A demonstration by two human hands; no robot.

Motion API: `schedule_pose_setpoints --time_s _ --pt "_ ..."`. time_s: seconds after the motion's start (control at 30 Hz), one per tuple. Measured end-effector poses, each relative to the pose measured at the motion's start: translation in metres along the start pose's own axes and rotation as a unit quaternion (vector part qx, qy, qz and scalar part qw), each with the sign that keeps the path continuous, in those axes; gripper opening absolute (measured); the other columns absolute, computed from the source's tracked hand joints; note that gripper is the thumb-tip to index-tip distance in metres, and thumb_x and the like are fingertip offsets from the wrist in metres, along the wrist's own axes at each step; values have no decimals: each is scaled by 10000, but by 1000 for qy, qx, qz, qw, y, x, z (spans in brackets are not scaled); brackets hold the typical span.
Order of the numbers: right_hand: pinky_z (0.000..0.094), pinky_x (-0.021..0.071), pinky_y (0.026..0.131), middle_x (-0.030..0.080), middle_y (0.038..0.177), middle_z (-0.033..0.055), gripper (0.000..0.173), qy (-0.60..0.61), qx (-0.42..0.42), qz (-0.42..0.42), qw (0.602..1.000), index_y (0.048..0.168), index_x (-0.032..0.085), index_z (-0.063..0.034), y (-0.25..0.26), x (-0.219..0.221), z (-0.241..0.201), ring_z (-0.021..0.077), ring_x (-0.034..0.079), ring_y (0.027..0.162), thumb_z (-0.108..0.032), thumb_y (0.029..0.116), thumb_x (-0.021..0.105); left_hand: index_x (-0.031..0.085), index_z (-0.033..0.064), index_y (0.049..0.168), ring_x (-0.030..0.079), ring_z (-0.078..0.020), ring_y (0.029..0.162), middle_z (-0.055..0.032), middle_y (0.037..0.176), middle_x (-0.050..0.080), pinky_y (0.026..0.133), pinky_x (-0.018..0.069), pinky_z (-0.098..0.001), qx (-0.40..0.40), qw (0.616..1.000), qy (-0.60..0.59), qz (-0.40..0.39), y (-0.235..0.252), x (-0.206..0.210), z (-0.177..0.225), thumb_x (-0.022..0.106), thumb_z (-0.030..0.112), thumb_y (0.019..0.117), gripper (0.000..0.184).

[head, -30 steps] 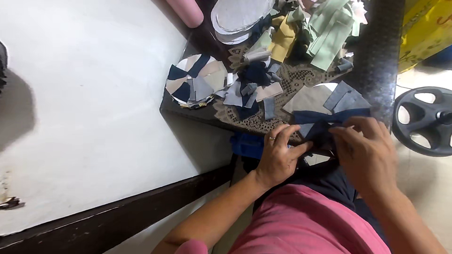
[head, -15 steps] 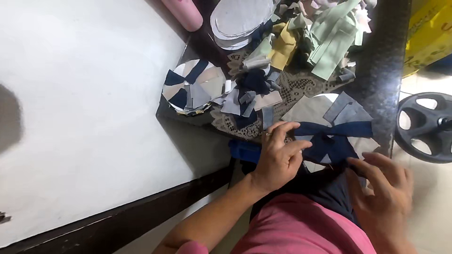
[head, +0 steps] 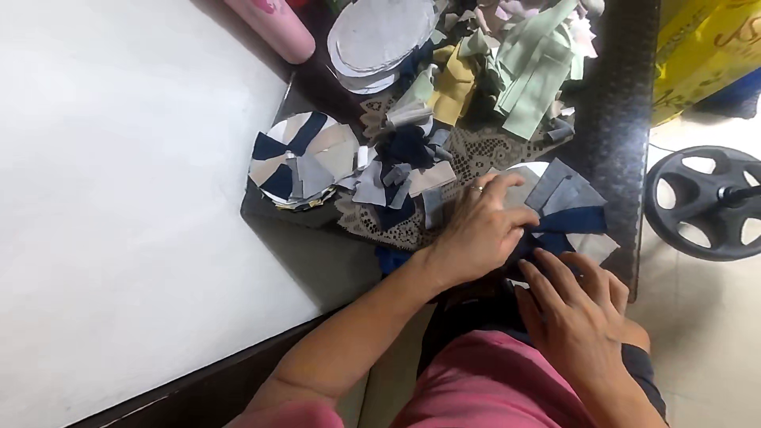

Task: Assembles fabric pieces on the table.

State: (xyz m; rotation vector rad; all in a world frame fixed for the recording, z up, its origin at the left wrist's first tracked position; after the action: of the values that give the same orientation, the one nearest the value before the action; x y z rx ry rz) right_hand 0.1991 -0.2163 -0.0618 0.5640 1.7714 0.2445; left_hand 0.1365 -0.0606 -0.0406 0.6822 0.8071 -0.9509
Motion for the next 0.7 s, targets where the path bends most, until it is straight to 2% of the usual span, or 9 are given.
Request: schedule_pose_setpoints --time_s 0.17,0.37,0.6,0.7 --pt "486 408 922 734 1216 57 283 -8 1 5 1000 1124 761 -193 -3 3 0 325 620 1139 -300 1014 524 756 176 999 395 -390 1423 -134 1463 528 1079 353 -630 23 995 29 -92 13 -1 1 681 215 933 107" --pt "486 414 921 732 1221 58 277 -7 -3 7 1000 1138 755 -187 -3 4 0 321 625 1136 -283 1013 527 719 140 937 407 -367 1418 -120 1436 545 1109 326 -611 38 988 83 -127 15 -2 3 686 250 939 115" --pt "471 406 919 730 1232 57 280 -6 -2 9 1000 1148 751 -185 -5 6 0 314 623 1136 -277 1009 526 711 80 879 478 -374 1364 -143 1358 610 1082 372 -596 -4 989 123 -88 15 0 2 683 299 953 234" --pt "485 418 923 724 1244 68 283 17 15 11 1000 1142 750 -186 -6 3 2 315 626 1145 -289 1006 524 712 77 978 504 -389 1331 -155 1319 621 1039 406 -597 -33 993 109 -43 10 -6 3 677 220 952 150"
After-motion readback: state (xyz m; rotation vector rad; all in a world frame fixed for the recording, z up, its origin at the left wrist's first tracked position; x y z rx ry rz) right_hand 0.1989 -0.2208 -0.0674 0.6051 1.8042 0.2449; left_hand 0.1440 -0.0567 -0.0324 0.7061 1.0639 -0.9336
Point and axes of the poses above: each hand's wrist, its own y-axis towards the middle knuckle, its own x-axis out of the palm, z = x × y, the point moved 5 cm from there along y, towards the middle knuckle
